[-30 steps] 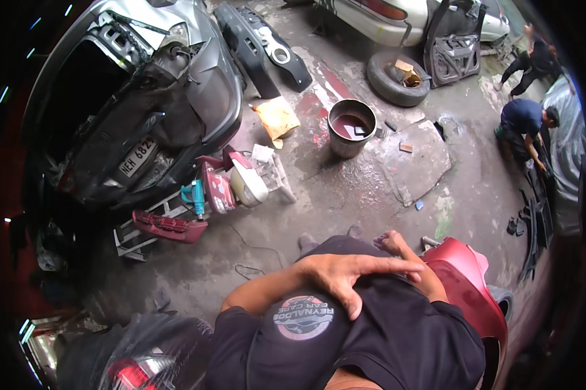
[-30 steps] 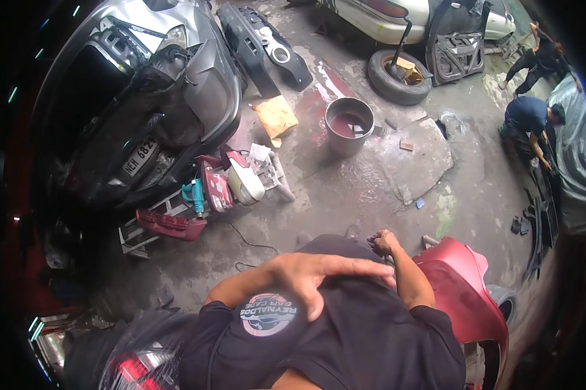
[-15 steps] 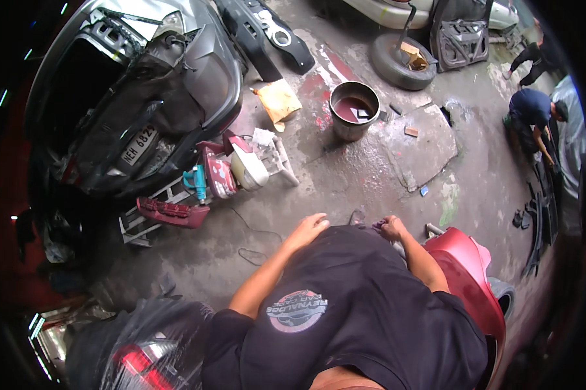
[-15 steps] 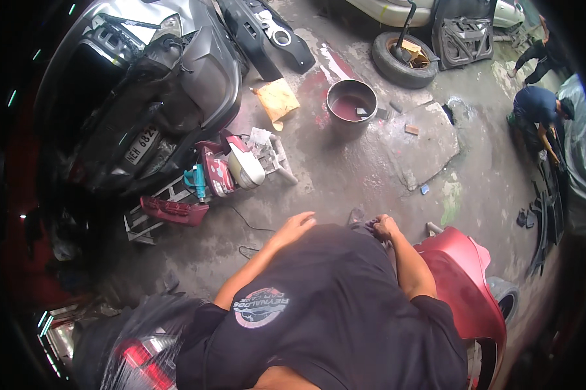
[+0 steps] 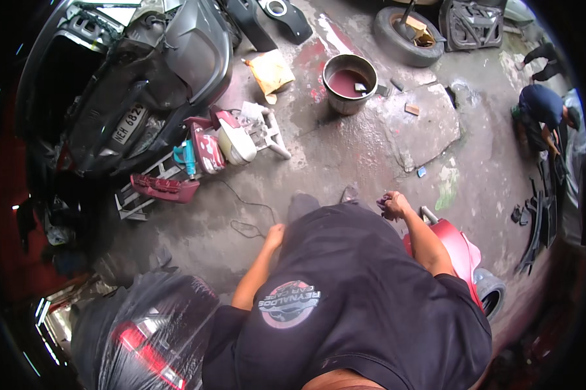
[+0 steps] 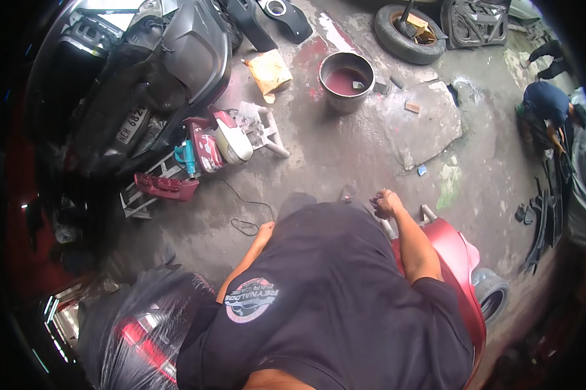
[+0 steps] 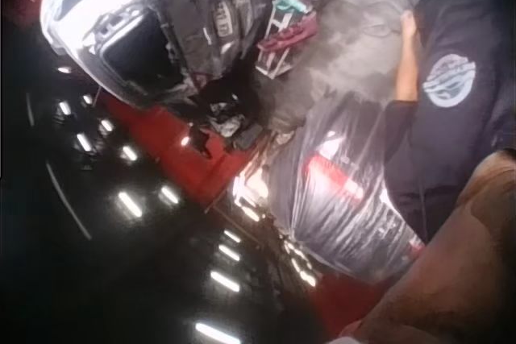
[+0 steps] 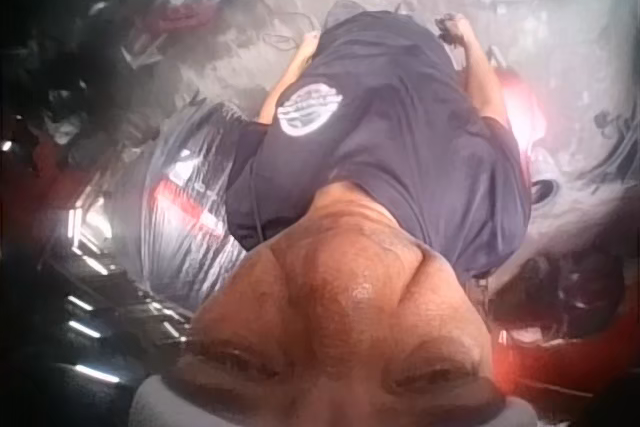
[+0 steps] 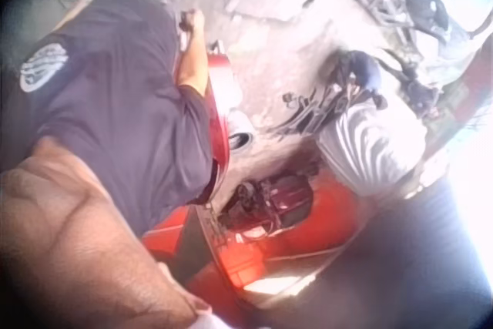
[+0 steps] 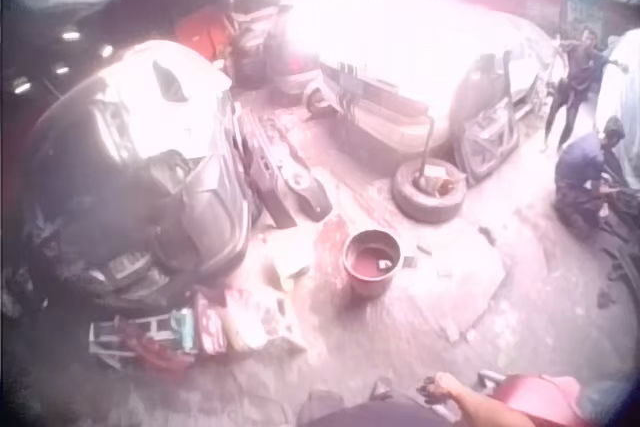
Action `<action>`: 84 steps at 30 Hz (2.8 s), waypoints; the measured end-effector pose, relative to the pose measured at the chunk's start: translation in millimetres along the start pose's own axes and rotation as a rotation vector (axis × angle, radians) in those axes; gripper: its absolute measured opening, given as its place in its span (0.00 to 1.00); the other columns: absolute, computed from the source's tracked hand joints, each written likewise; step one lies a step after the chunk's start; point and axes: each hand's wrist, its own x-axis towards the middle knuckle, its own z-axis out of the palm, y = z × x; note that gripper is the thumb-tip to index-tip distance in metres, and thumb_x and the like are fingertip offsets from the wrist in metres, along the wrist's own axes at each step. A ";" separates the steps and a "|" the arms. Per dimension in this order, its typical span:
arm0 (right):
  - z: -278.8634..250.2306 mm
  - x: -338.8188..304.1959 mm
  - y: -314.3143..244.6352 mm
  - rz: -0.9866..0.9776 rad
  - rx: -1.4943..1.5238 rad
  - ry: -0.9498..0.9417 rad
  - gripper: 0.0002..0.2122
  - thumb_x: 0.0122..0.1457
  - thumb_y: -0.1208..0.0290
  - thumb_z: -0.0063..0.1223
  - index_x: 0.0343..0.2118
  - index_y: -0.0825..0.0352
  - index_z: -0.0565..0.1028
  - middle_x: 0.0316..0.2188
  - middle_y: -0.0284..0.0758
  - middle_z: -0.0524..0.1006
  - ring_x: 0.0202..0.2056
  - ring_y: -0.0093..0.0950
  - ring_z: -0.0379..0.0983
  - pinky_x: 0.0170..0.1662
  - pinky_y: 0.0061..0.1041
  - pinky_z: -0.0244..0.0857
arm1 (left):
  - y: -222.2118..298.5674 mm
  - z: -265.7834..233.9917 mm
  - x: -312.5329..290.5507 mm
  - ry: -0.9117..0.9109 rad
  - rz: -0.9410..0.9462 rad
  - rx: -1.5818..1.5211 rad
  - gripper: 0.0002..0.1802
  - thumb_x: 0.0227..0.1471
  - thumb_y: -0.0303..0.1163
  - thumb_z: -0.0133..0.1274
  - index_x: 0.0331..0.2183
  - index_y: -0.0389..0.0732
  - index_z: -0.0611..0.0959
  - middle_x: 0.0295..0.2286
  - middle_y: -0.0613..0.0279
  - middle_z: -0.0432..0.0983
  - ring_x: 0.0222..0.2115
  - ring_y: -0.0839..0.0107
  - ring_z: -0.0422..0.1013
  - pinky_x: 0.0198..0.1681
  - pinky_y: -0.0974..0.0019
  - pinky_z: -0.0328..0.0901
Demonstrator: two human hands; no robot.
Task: The person sits on the floor and wipes a red car bumper with a cloth. They rotate the bumper to clean different sections, including the edges and inner surfaces, before placing it down and handling a bucket.
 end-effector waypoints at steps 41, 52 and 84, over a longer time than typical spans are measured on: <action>-158.9 214.8 -145.2 0.325 0.385 0.070 0.20 0.54 0.73 0.49 0.50 0.69 0.80 0.41 0.51 0.83 0.46 0.41 0.81 0.51 0.34 0.72 | 295.1 -159.6 289.6 -0.234 -0.277 -0.087 0.17 0.63 0.39 0.48 0.50 0.47 0.81 0.32 0.66 0.81 0.25 0.77 0.73 0.23 0.67 0.67; -333.6 308.4 -193.0 0.065 0.621 0.175 0.22 0.56 0.80 0.36 0.51 0.69 0.78 0.25 0.42 0.82 0.14 0.30 0.75 0.11 0.30 0.66 | 402.4 -149.4 332.1 -0.044 0.145 0.064 0.17 0.58 0.34 0.53 0.46 0.36 0.85 0.42 0.47 0.83 0.46 0.56 0.78 0.52 0.58 0.69; -279.3 281.8 -314.2 0.238 0.626 0.260 0.24 0.52 0.80 0.39 0.52 0.75 0.78 0.40 0.40 0.84 0.39 0.27 0.80 0.45 0.25 0.72 | 641.7 -271.2 419.2 -1.110 0.251 0.220 0.35 0.65 0.57 0.47 0.56 0.34 0.79 0.54 0.49 0.77 0.55 0.60 0.72 0.59 0.59 0.64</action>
